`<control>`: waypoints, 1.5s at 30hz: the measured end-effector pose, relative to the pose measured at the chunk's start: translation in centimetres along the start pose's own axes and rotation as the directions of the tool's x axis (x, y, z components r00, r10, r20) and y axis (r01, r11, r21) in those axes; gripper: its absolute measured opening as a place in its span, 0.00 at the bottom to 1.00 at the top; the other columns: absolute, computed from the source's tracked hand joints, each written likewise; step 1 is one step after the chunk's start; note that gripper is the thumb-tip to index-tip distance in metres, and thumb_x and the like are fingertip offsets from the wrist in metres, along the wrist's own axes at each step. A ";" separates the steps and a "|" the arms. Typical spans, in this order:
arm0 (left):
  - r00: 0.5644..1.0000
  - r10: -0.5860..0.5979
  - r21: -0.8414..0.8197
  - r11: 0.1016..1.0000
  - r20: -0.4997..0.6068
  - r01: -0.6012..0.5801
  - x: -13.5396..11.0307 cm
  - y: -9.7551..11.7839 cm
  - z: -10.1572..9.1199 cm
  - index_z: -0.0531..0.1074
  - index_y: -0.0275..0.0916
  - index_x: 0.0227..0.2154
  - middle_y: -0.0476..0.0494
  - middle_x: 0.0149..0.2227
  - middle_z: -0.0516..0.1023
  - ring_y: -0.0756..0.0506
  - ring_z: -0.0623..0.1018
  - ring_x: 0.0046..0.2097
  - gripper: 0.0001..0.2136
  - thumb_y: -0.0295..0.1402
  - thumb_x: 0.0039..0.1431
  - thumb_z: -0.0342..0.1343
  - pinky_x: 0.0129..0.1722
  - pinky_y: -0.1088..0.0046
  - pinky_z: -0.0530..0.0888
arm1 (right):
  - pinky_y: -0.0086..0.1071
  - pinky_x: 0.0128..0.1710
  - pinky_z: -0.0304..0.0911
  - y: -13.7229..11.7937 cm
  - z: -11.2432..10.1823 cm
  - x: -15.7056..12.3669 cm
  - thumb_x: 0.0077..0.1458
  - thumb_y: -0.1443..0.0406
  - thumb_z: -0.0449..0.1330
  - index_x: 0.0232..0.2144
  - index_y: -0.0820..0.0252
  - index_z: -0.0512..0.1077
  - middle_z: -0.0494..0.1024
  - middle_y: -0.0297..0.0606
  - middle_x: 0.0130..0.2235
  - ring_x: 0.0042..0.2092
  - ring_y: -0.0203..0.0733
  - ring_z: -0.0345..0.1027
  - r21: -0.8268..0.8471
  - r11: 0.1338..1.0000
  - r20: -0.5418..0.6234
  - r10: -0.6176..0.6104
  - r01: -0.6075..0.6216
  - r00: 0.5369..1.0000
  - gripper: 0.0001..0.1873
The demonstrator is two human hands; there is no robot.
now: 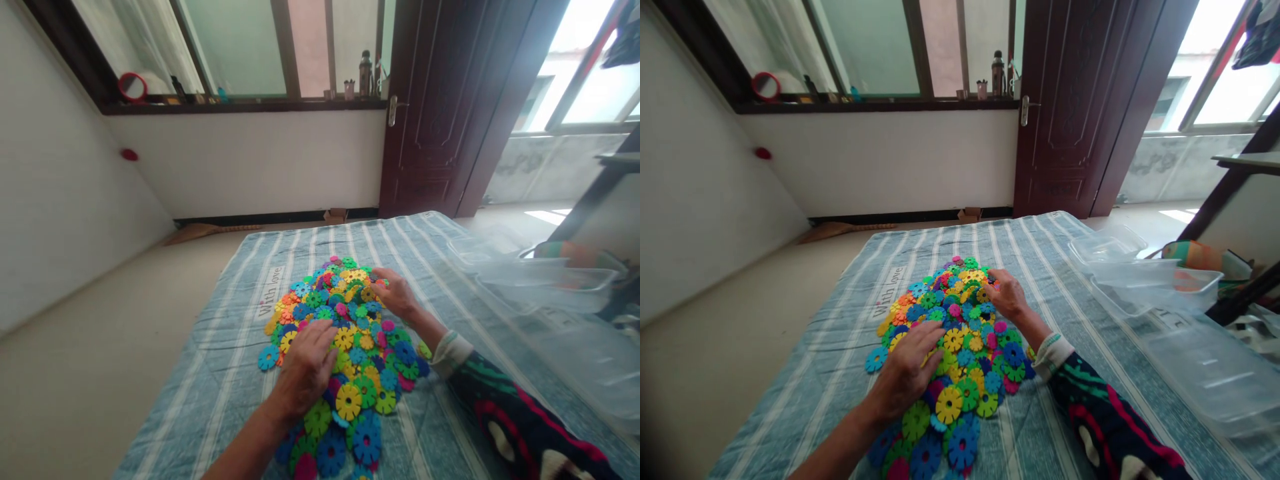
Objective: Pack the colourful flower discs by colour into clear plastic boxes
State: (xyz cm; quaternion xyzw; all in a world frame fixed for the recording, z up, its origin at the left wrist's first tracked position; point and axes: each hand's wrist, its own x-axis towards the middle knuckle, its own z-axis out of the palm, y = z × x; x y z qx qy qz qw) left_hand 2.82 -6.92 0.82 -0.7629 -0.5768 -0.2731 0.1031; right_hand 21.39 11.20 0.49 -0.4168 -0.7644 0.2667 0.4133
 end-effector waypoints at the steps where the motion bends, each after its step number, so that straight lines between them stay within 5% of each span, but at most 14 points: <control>1: 0.998 -0.061 0.062 0.996 -0.002 0.061 0.2 -0.8 0.2 0.72 0.38 0.48 0.35 0.52 0.75 0.36 0.73 0.56 0.15 0.30 0.60 0.50 0.54 0.52 0.71 | 0.44 0.50 0.64 0.5 0.1 0.4 0.51 0.64 0.60 0.45 0.59 0.74 0.77 0.44 0.47 0.48 0.47 0.70 -0.071 0.997 0.016 0.016 -0.014 1.000 0.17; 5: 0.961 -0.257 0.177 0.955 0.106 0.236 1.2 -1.4 0.9 0.72 0.38 0.50 0.31 0.55 0.73 0.32 0.71 0.57 0.18 0.36 0.57 0.55 0.53 0.48 0.71 | 0.42 0.48 0.65 -0.3 2.2 0.1 0.50 0.63 0.62 0.43 0.60 0.76 0.78 0.43 0.43 0.46 0.47 0.71 -0.128 0.992 0.114 0.001 0.014 0.994 0.16; 8: 0.965 -0.222 0.124 0.971 0.143 0.205 1.2 -0.4 1.2 0.72 0.39 0.50 0.32 0.55 0.73 0.35 0.73 0.56 0.17 0.37 0.59 0.53 0.53 0.50 0.71 | 0.42 0.52 0.63 -2.5 3.1 -1.9 0.51 0.63 0.62 0.44 0.60 0.76 0.77 0.45 0.46 0.49 0.48 0.69 -0.106 0.982 0.196 -0.131 0.153 0.972 0.16; 13: 0.986 -0.166 0.003 0.986 0.022 0.166 0.2 -2.2 0.3 0.74 0.39 0.45 0.36 0.51 0.77 0.40 0.75 0.53 0.14 0.38 0.62 0.49 0.54 0.58 0.72 | 0.43 0.56 0.60 -2.3 0.2 -5.6 0.53 0.63 0.61 0.50 0.57 0.73 0.72 0.45 0.54 0.56 0.47 0.65 -0.015 0.940 0.176 -0.333 0.341 0.926 0.20; 17: 0.923 -0.376 0.033 0.924 -0.086 0.380 0.7 -6.2 -0.6 0.74 0.39 0.42 0.35 0.50 0.77 0.38 0.74 0.53 0.16 0.42 0.59 0.49 0.56 0.57 0.69 | 0.51 0.56 0.59 2.0 -2.5 -6.9 0.54 0.56 0.61 0.50 0.59 0.72 0.73 0.50 0.52 0.56 0.55 0.65 -0.255 0.957 0.033 -0.133 0.137 0.991 0.23; 20: 0.839 -0.540 0.053 0.838 -0.060 0.543 1.8 -7.9 -0.4 0.73 0.38 0.38 0.35 0.46 0.77 0.37 0.74 0.52 0.17 0.45 0.56 0.48 0.55 0.55 0.69 | 0.53 0.55 0.59 3.7 -2.0 -7.2 0.56 0.53 0.59 0.49 0.58 0.72 0.74 0.49 0.50 0.55 0.56 0.65 -0.323 0.946 -0.040 -0.029 0.014 0.999 0.22; 27: 0.807 -0.590 -0.116 0.801 0.022 0.588 4.1 -5.7 1.1 0.72 0.39 0.40 0.38 0.46 0.78 0.40 0.76 0.51 0.19 0.46 0.54 0.48 0.52 0.62 0.71 | 0.48 0.54 0.61 -1.0 4.1 -7.9 0.58 0.59 0.55 0.50 0.58 0.70 0.73 0.48 0.50 0.53 0.52 0.65 -0.060 0.997 -0.036 -0.043 0.040 0.998 0.19; 30: 0.789 -0.614 -0.132 0.780 0.029 0.612 4.7 -5.3 0.8 0.74 0.39 0.41 0.40 0.44 0.80 0.41 0.78 0.48 0.20 0.47 0.54 0.48 0.48 0.66 0.73 | 0.43 0.53 0.63 -3.0 4.7 -8.2 0.58 0.61 0.56 0.49 0.57 0.69 0.73 0.46 0.50 0.52 0.48 0.66 0.053 0.995 -0.043 -0.080 0.083 0.996 0.17; 34: 0.741 -0.671 -0.146 0.734 -0.006 0.663 5.6 -7.1 -0.5 0.76 0.40 0.36 0.42 0.40 0.82 0.40 0.79 0.43 0.18 0.46 0.53 0.47 0.46 0.67 0.73 | 0.35 0.45 0.64 -3.5 2.8 -6.3 0.59 0.64 0.55 0.38 0.57 0.73 0.76 0.41 0.39 0.43 0.43 0.69 0.020 0.982 0.033 -0.188 0.188 0.982 0.08; 39: 0.662 -0.747 -0.164 0.663 -0.069 0.731 6.1 -10.9 -1.5 0.77 0.39 0.31 0.41 0.37 0.83 0.37 0.79 0.43 0.17 0.44 0.48 0.49 0.46 0.63 0.73 | 0.34 0.41 0.60 -1.6 0.7 -1.0 0.55 0.73 0.55 0.35 0.57 0.76 0.76 0.41 0.35 0.41 0.45 0.68 -0.342 0.911 0.161 -0.183 0.229 0.970 0.11; 42: 0.655 -0.754 -0.208 0.648 -0.046 0.733 5.6 -12.0 -1.0 0.77 0.39 0.30 0.44 0.34 0.83 0.39 0.80 0.40 0.17 0.44 0.47 0.50 0.43 0.66 0.75 | 0.31 0.38 0.58 -0.7 1.1 0.7 0.50 0.76 0.57 0.34 0.56 0.76 0.76 0.39 0.35 0.41 0.44 0.67 -0.399 0.850 0.351 -0.205 0.343 0.914 0.13; 45: 0.659 -0.751 -0.245 0.645 -0.031 0.724 4.8 -12.4 -0.2 0.78 0.41 0.31 0.46 0.35 0.83 0.40 0.80 0.40 0.17 0.46 0.47 0.51 0.43 0.67 0.75 | 0.30 0.35 0.56 -0.5 1.8 0.7 0.51 0.74 0.57 0.32 0.57 0.76 0.75 0.39 0.33 0.38 0.42 0.66 -0.415 0.830 0.387 -0.210 0.373 0.898 0.10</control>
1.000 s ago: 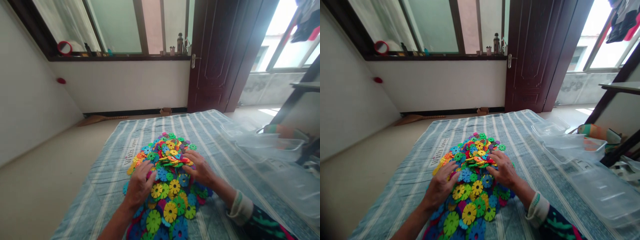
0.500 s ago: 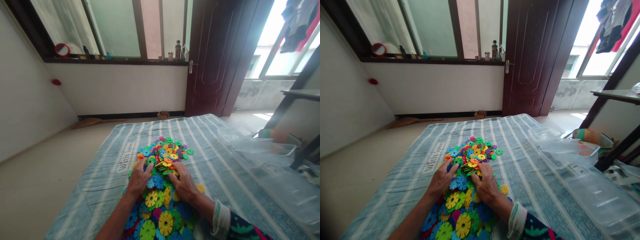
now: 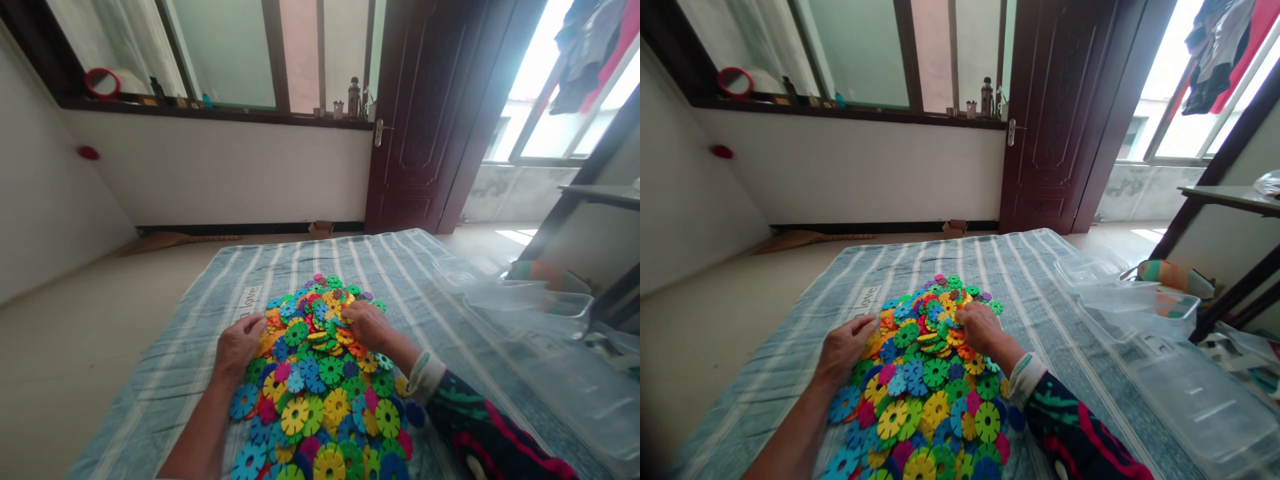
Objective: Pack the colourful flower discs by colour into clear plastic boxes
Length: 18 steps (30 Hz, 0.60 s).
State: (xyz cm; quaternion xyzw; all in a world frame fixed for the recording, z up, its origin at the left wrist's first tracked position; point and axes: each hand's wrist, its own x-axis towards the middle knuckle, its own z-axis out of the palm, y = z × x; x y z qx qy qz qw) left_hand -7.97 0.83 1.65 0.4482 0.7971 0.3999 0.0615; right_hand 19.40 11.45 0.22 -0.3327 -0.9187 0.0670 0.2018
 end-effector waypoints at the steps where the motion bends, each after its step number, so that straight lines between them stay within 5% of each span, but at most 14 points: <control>1: 1.000 0.001 -0.008 1.000 -0.001 -0.001 0.0 -0.3 0.2 0.78 0.41 0.31 0.46 0.36 0.83 0.40 0.80 0.41 0.17 0.46 0.46 0.51 0.45 0.67 0.75 | 0.30 0.35 0.56 -0.1 0.2 -0.1 0.53 0.73 0.57 0.32 0.57 0.76 0.75 0.39 0.33 0.37 0.41 0.66 0.008 1.000 -0.018 -0.002 0.002 1.000 0.10; 5: 1.000 0.006 -0.025 1.000 -0.001 -0.006 0.2 -1.2 0.7 0.77 0.43 0.31 0.47 0.38 0.83 0.40 0.80 0.43 0.16 0.46 0.45 0.52 0.48 0.67 0.74 | 0.29 0.34 0.55 -0.3 -0.1 -0.8 0.58 0.69 0.54 0.27 0.58 0.75 0.72 0.35 0.28 0.33 0.37 0.64 0.197 0.980 -0.092 0.017 0.001 0.996 0.12; 11: 1.000 0.017 -0.024 1.000 0.010 -0.017 0.3 -1.3 0.8 0.77 0.42 0.30 0.45 0.38 0.83 0.39 0.80 0.44 0.17 0.47 0.45 0.52 0.49 0.67 0.73 | 0.27 0.30 0.56 1.6 -1.6 -0.6 0.54 0.63 0.56 0.28 0.61 0.74 0.69 0.30 0.24 0.29 0.34 0.61 0.595 0.795 -0.085 0.210 -0.119 0.974 0.10; 13: 0.999 0.032 -0.001 0.999 0.005 -0.032 0.3 -1.1 0.8 0.77 0.43 0.29 0.45 0.37 0.83 0.39 0.80 0.43 0.16 0.46 0.45 0.52 0.48 0.66 0.73 | 0.27 0.29 0.56 2.0 -1.9 0.0 0.52 0.64 0.55 0.27 0.61 0.75 0.69 0.30 0.24 0.28 0.34 0.61 0.598 0.787 -0.064 0.236 -0.152 0.970 0.09; 18: 0.997 0.077 0.036 0.996 0.016 -0.078 0.5 -1.1 0.9 0.77 0.43 0.28 0.46 0.36 0.83 0.39 0.80 0.42 0.15 0.47 0.45 0.51 0.47 0.68 0.74 | 0.27 0.31 0.56 0.6 -1.9 2.4 0.52 0.67 0.53 0.28 0.59 0.76 0.72 0.31 0.25 0.30 0.36 0.64 0.324 0.924 0.022 0.205 -0.200 0.979 0.10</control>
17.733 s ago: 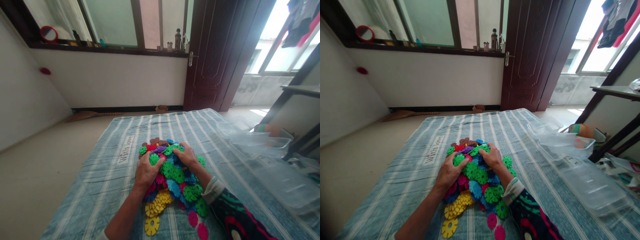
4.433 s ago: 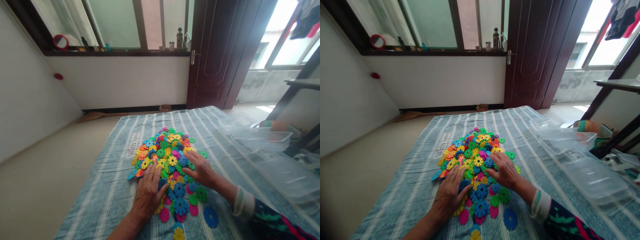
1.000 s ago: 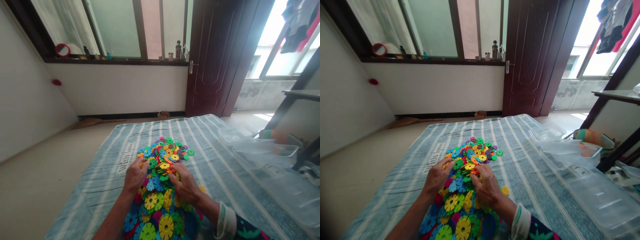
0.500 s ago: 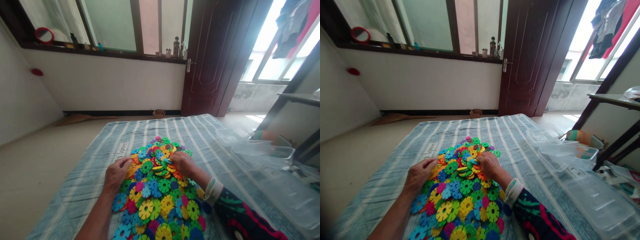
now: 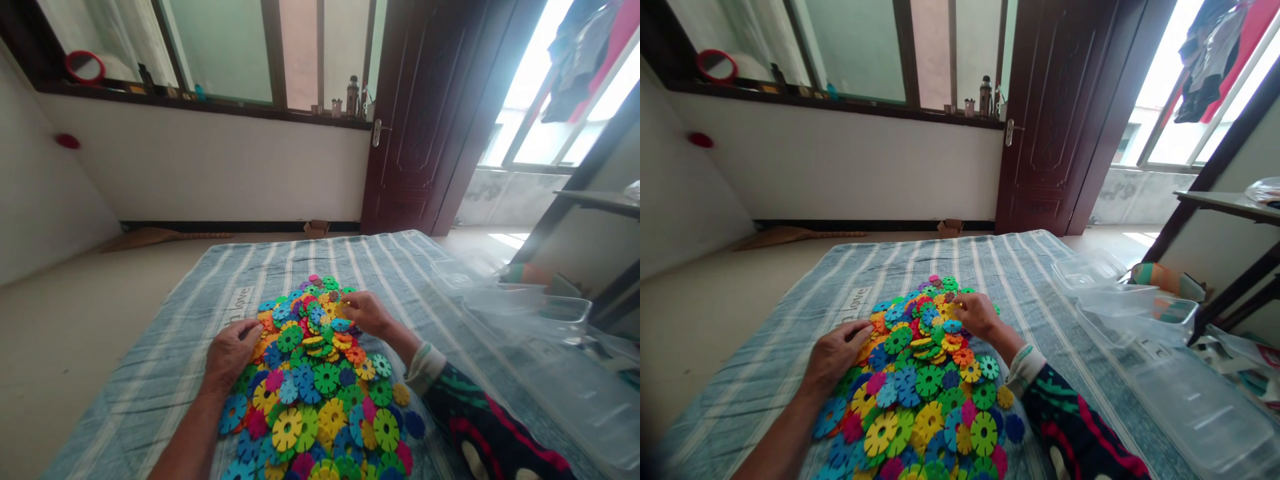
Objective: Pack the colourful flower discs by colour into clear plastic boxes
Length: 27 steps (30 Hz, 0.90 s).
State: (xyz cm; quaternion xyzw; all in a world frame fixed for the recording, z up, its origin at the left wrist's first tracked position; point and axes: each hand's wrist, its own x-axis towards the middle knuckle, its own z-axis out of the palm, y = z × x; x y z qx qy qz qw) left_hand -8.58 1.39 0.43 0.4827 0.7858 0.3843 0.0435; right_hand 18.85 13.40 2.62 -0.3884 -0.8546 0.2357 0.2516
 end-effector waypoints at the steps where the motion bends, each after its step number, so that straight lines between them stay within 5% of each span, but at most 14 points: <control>1: 1.000 0.004 0.006 1.000 0.000 -0.004 0.1 -0.1 0.0 0.77 0.43 0.28 0.46 0.36 0.83 0.40 0.80 0.41 0.16 0.47 0.45 0.51 0.46 0.68 0.74 | 0.27 0.32 0.56 -0.5 0.2 0.5 0.52 0.67 0.53 0.29 0.58 0.76 0.74 0.32 0.27 0.31 0.36 0.66 -0.045 0.999 0.015 0.006 -0.005 1.000 0.11; 12: 1.000 0.018 0.027 0.999 -0.009 -0.018 0.3 -0.4 0.1 0.78 0.43 0.27 0.47 0.36 0.83 0.41 0.80 0.40 0.17 0.47 0.45 0.50 0.43 0.70 0.74 | 0.33 0.37 0.59 -2.6 1.2 2.8 0.48 0.66 0.57 0.39 0.53 0.77 0.80 0.40 0.42 0.45 0.48 0.72 -0.240 0.967 0.125 0.114 -0.081 0.986 0.15; 16: 1.000 0.006 0.048 0.999 0.004 -0.006 0.2 0.0 0.0 0.78 0.43 0.28 0.46 0.36 0.83 0.40 0.80 0.41 0.17 0.48 0.45 0.49 0.43 0.70 0.74 | 0.32 0.37 0.59 -2.6 1.4 2.6 0.45 0.67 0.59 0.38 0.53 0.77 0.80 0.39 0.41 0.44 0.48 0.72 -0.221 0.968 0.111 0.143 -0.116 0.983 0.15; 22: 1.000 0.009 0.058 0.998 -0.005 -0.009 0.2 -0.2 0.0 0.78 0.43 0.28 0.47 0.36 0.83 0.40 0.80 0.40 0.17 0.47 0.45 0.50 0.43 0.69 0.74 | 0.27 0.33 0.59 -2.5 1.7 2.1 0.42 0.68 0.63 0.27 0.57 0.77 0.80 0.33 0.34 0.36 0.39 0.71 -0.099 0.985 0.035 0.147 -0.143 0.989 0.05; 27: 0.999 0.031 0.032 0.999 -0.019 -0.030 0.6 -0.5 0.0 0.78 0.45 0.26 0.47 0.35 0.83 0.40 0.80 0.39 0.15 0.47 0.45 0.51 0.42 0.68 0.75 | 0.24 0.30 0.60 1.3 -1.7 2.0 0.47 0.64 0.62 0.34 0.58 0.78 0.80 0.32 0.31 0.32 0.34 0.71 -0.025 0.965 -0.122 0.257 -0.262 0.959 0.10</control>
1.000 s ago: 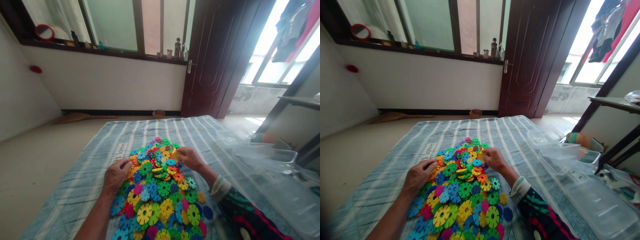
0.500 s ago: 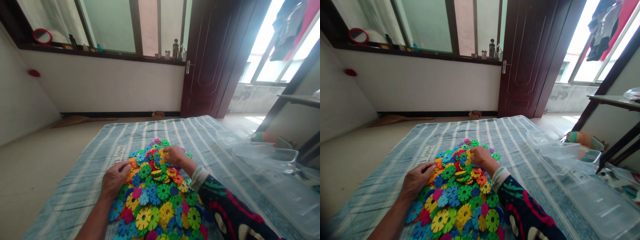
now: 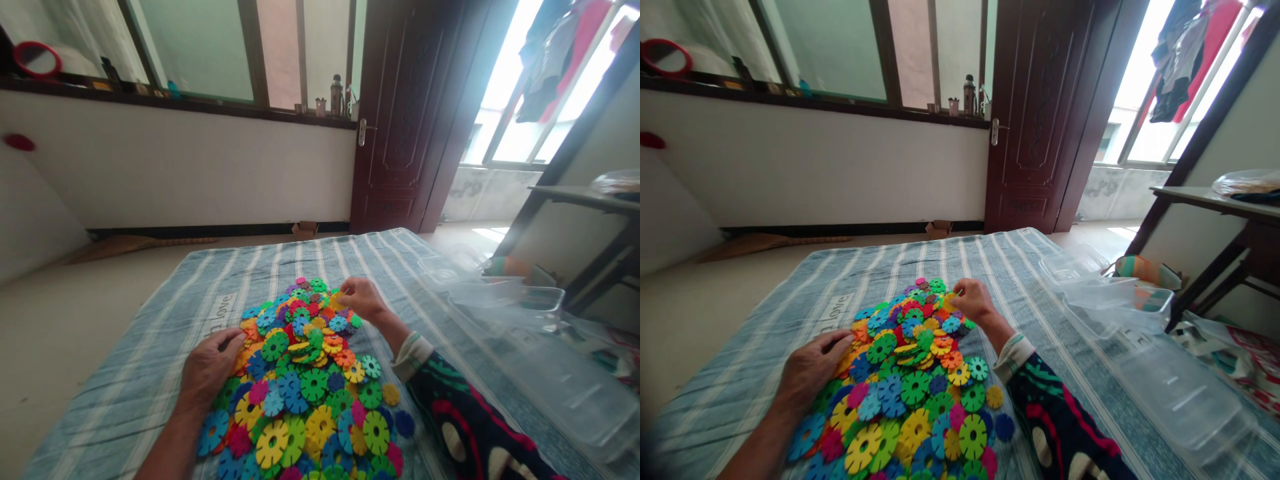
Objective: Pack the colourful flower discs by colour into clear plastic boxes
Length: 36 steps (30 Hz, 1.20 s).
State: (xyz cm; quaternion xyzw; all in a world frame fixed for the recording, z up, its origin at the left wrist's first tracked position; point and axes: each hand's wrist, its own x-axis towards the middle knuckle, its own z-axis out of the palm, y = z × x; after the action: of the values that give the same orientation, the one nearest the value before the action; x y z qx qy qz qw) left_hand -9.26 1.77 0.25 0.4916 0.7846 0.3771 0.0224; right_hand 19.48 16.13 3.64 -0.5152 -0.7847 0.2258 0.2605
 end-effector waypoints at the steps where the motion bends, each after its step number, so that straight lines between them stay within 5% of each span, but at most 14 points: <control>1: 1.000 -0.006 0.002 1.000 -0.001 0.006 0.1 0.0 0.0 0.78 0.45 0.26 0.47 0.35 0.83 0.40 0.80 0.39 0.16 0.47 0.44 0.51 0.43 0.67 0.75 | 0.24 0.30 0.61 1.3 -1.0 0.4 0.48 0.64 0.61 0.37 0.59 0.78 0.80 0.33 0.32 0.32 0.34 0.72 -0.009 0.999 -0.038 0.047 -0.047 0.998 0.12; 5: 1.000 -0.011 0.026 1.000 0.006 0.011 0.3 -0.1 0.0 0.78 0.45 0.27 0.47 0.36 0.83 0.39 0.80 0.39 0.16 0.47 0.44 0.51 0.43 0.66 0.75 | 0.27 0.33 0.63 6.8 -4.0 1.3 0.48 0.66 0.60 0.40 0.61 0.78 0.81 0.39 0.34 0.34 0.38 0.73 -0.094 0.969 -0.133 0.215 -0.228 0.968 0.15; 10: 0.998 -0.061 0.050 0.997 0.028 0.059 0.4 -0.1 0.0 0.78 0.45 0.28 0.46 0.39 0.83 0.38 0.80 0.42 0.18 0.48 0.43 0.50 0.45 0.64 0.75 | 0.32 0.39 0.63 9.7 -4.0 0.6 0.47 0.66 0.60 0.39 0.58 0.79 0.81 0.42 0.38 0.42 0.46 0.74 -0.226 0.927 -0.126 0.276 -0.298 0.953 0.15; 24: 0.999 -0.041 0.022 0.999 0.030 0.040 -0.1 0.7 -0.2 0.78 0.44 0.28 0.45 0.38 0.83 0.38 0.80 0.43 0.17 0.47 0.44 0.49 0.47 0.63 0.74 | 0.39 0.48 0.56 6.8 -2.0 -2.0 0.58 0.58 0.56 0.39 0.60 0.76 0.74 0.48 0.44 0.49 0.51 0.64 -0.440 0.894 -0.026 0.079 -0.083 0.997 0.14; 30: 1.000 0.005 0.029 1.000 0.011 -0.005 -0.2 0.4 -0.2 0.78 0.45 0.27 0.46 0.36 0.83 0.39 0.80 0.41 0.15 0.47 0.46 0.50 0.45 0.65 0.75 | 0.38 0.51 0.54 4.1 0.6 -1.1 0.55 0.57 0.61 0.43 0.56 0.76 0.72 0.44 0.46 0.53 0.48 0.60 -0.319 0.918 0.030 -0.240 0.237 0.970 0.15; 36: 1.000 0.013 0.020 1.000 0.006 -0.013 -0.4 0.5 -0.2 0.78 0.44 0.27 0.46 0.36 0.83 0.41 0.80 0.39 0.15 0.46 0.46 0.50 0.44 0.69 0.75 | 0.39 0.51 0.55 2.7 3.5 0.7 0.51 0.58 0.64 0.41 0.58 0.76 0.72 0.43 0.46 0.52 0.48 0.60 -0.195 0.934 0.102 -0.283 0.298 0.954 0.15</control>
State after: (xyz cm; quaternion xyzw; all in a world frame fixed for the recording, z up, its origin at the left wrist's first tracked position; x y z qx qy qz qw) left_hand -8.81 1.45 0.56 0.4981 0.7851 0.3677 0.0173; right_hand 18.89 17.45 -0.57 -0.4095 -0.8804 0.1198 0.2069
